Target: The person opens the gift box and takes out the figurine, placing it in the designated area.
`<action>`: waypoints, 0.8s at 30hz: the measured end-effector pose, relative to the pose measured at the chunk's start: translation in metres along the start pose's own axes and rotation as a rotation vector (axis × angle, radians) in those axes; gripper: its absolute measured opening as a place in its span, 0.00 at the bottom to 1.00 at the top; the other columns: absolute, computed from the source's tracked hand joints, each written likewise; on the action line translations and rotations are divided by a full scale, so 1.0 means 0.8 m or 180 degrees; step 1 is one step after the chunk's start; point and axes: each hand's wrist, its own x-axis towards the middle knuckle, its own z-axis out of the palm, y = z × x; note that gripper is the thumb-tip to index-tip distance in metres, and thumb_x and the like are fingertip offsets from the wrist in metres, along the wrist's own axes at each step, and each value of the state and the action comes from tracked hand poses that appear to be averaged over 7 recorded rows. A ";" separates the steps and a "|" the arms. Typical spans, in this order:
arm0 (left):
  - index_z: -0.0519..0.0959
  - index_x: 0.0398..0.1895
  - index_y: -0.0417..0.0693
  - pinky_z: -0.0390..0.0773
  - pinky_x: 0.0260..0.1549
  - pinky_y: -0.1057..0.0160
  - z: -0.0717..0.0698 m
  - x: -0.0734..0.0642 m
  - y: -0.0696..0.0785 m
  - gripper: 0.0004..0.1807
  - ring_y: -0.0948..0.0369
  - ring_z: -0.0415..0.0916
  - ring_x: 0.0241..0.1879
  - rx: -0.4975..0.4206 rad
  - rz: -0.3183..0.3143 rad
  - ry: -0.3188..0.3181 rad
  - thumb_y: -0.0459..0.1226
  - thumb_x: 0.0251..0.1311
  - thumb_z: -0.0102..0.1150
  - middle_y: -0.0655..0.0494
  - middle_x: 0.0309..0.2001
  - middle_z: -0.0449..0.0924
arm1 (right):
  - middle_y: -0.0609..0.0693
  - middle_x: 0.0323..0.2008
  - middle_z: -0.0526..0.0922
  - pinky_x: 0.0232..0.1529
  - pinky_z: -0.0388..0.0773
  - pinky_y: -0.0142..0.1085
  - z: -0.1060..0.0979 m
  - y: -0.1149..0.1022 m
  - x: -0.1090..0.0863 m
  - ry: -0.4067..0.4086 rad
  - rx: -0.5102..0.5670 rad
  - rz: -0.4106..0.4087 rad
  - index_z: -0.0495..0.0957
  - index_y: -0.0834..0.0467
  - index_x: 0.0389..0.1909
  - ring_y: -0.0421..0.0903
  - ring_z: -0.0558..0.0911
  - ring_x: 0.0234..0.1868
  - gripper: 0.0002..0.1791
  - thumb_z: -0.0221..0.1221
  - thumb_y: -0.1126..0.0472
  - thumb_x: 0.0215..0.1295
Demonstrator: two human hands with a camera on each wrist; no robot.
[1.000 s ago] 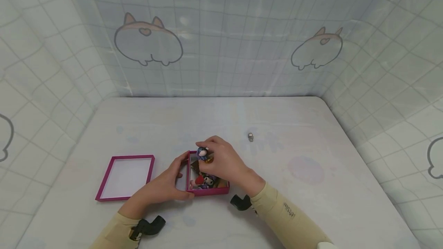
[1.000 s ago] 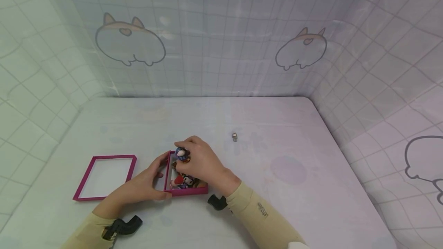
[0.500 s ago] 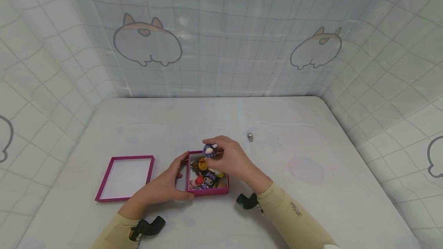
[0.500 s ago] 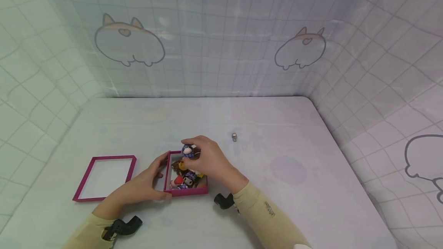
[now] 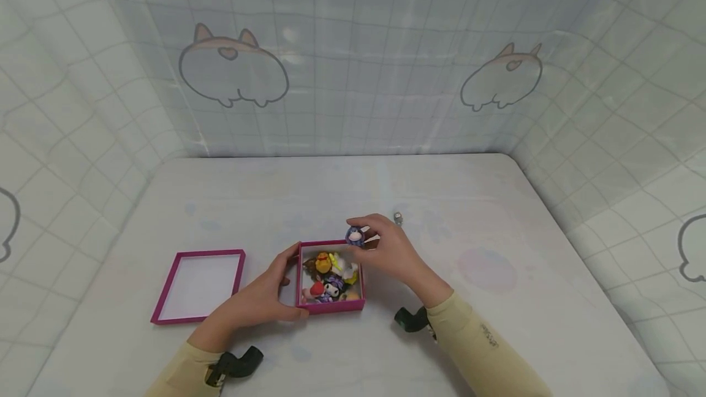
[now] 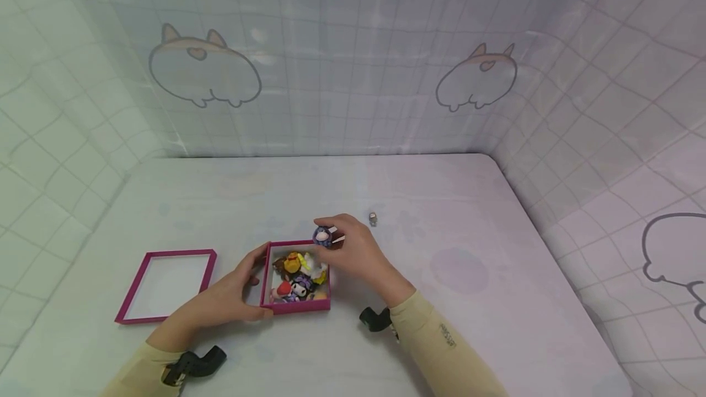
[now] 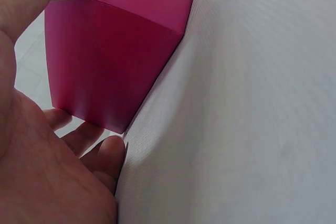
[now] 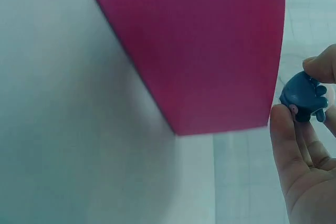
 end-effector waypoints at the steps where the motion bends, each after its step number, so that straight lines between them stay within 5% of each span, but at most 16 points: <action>1: 0.38 0.68 0.70 0.66 0.54 0.59 0.000 0.000 0.000 0.65 0.66 0.52 0.62 -0.0006 -0.0002 -0.0006 0.54 0.27 0.74 0.66 0.67 0.44 | 0.39 0.47 0.72 0.38 0.77 0.33 -0.003 0.002 -0.001 0.0025 -0.0001 0.0027 0.73 0.40 0.52 0.39 0.76 0.40 0.25 0.65 0.55 0.51; 24: 0.38 0.68 0.70 0.65 0.55 0.60 0.000 -0.002 0.004 0.65 0.67 0.50 0.62 -0.0015 -0.0013 -0.0016 0.55 0.27 0.74 0.65 0.67 0.44 | 0.42 0.48 0.72 0.39 0.76 0.29 -0.073 0.063 -0.031 0.0524 -0.0267 0.0416 0.72 0.42 0.54 0.38 0.76 0.41 0.26 0.64 0.56 0.52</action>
